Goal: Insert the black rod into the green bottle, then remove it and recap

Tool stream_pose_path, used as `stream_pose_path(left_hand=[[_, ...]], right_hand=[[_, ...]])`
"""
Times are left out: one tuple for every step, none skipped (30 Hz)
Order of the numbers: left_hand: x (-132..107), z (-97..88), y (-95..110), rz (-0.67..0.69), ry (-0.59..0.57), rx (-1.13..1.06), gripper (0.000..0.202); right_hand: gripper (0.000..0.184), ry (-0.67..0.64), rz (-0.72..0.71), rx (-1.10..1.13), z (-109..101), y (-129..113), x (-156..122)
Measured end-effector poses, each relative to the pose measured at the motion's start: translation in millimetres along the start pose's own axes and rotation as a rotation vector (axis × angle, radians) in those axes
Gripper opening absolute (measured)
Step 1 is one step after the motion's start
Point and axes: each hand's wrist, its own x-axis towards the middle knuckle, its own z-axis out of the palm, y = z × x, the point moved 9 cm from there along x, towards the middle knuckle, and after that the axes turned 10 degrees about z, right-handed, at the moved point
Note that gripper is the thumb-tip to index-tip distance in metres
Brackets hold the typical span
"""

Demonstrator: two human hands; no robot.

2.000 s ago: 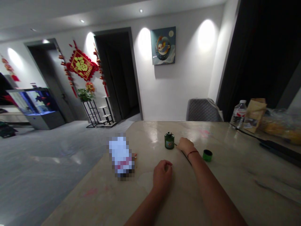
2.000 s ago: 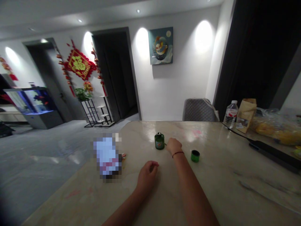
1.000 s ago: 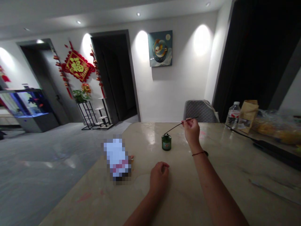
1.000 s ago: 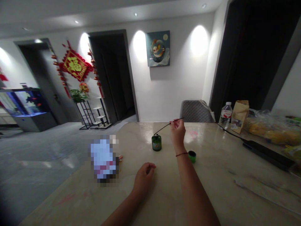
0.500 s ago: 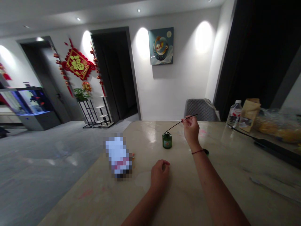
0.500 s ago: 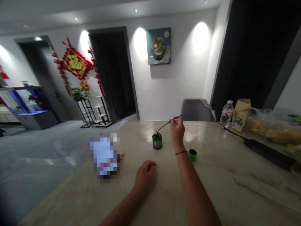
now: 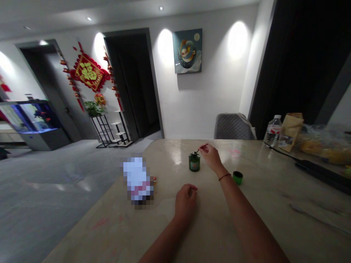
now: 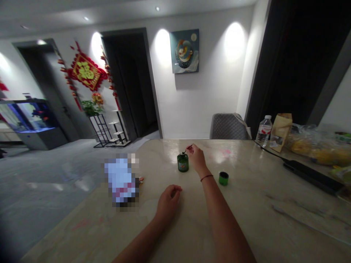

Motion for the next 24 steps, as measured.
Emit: stream_pose_path(left_hand=[[-0.1, -0.1, -0.5, -0.003, 0.001, -0.002, 0.016], [-0.1, 0.0, -0.9, -0.004, 0.002, -0.003, 0.016], [-0.1, 0.0, -0.9, -0.004, 0.002, -0.004, 0.016], [-0.1, 0.1, -0.8, -0.003, 0.002, -0.004, 0.016], [-0.1, 0.2, -0.7, -0.002, 0.002, -0.005, 0.016], [-0.1, 0.3, -0.3, 0.002, 0.002, -0.006, 0.016], [-0.1, 0.4, -0.1, 0.004, 0.003, -0.008, 0.015], [-0.2, 0.5, 0.2, 0.006, 0.003, -0.01, 0.015], [-0.3, 0.6, 0.4, 0.009, 0.004, -0.011, 0.015], [-0.4, 0.5, 0.7, 0.011, 0.004, -0.011, 0.016], [-0.5, 0.3, 1.1, 0.014, 0.004, -0.007, 0.016], [-0.6, -0.1, 1.6, 0.016, 0.004, -0.001, 0.016], [-0.6, -0.5, 2.0, 0.018, 0.004, 0.005, 0.016], [-0.6, -0.9, 2.5, 0.019, 0.003, 0.01, 0.016], [-0.6, -1.3, 3.0, 0.02, 0.002, 0.013, 0.016], [-0.6, -1.7, 3.4, 0.02, 0.001, 0.014, 0.016], [-0.5, -1.9, 3.7, 0.018, 0.0, 0.015, 0.016], [-0.4, -2.2, 3.9, 0.015, 0.0, 0.017, 0.016], [-0.3, -2.3, 4.0, 0.012, -0.001, 0.02, 0.016], [-0.2, -2.5, 4.3, 0.011, 0.0, 0.023, 0.016], [0.0, -2.5, 4.9, 0.013, 0.001, 0.026, 0.016], [0.1, -2.4, 5.4, 0.016, 0.002, 0.027, 0.016], [0.3, -2.2, 5.8, 0.018, 0.002, 0.028, 0.016], [0.3, -1.9, 5.7, 0.017, 0.002, 0.029, 0.016]], right_hand=[[0.009, -0.026, 0.011, 0.004, 4.7, 3.7, -0.5], [0.009, -0.042, 0.019, 0.009, 8.2, 6.7, -0.8], [0.009, -0.049, 0.025, 0.013, 10.2, 8.9, -1.0], [0.01, -0.051, 0.027, 0.014, 11.4, 10.4, -1.0], [0.01, -0.05, 0.027, 0.012, 12.0, 11.2, -1.0], [0.01, -0.048, 0.026, 0.008, 12.3, 11.6, -0.8], [0.011, -0.045, 0.024, -0.001, 12.5, 11.9, -0.6], [0.011, -0.041, 0.024, -0.013, 12.5, 12.4, -0.3], [0.011, -0.036, 0.027, -0.031, 12.6, 13.3, 0.1], [0.011, -0.032, 0.03, -0.051, 13.0, 14.6, 0.5], [0.011, -0.029, 0.034, -0.073, 13.7, 16.4, 0.8], [0.011, -0.031, 0.039, -0.095, 15.2, 18.9, 1.0], [0.011, -0.036, 0.047, -0.113, 17.3, 22.3, 0.9], [0.011, -0.04, 0.058, -0.124, 19.8, 26.6, 0.4], [0.013, -0.045, 0.073, -0.128, 22.5, 31.7, -0.4], [0.017, -0.046, 0.091, -0.125, 25.4, 37.5, -1.7], [0.024, -0.046, 0.114, -0.115, 28.3, 44.1, -3.3], [0.032, -0.045, 0.144, -0.098, 31.1, 51.4, -5.1], [0.039, -0.05, 0.177, -0.076, 34.4, 58.9, -7.2], [0.045, -0.065, 0.206, -0.052, 38.4, 66.0, -9.3], [0.049, -0.086, 0.225, -0.029, 42.7, 72.0, -11.3], [0.053, -0.108, 0.233, -0.01, 46.6, 76.7, -13.0], [0.055, -0.126, 0.231, 0.006, 50.0, 80.2, -14.3], [0.058, -0.138, 0.223, 0.018, 52.5, 83.0, -15.3]])
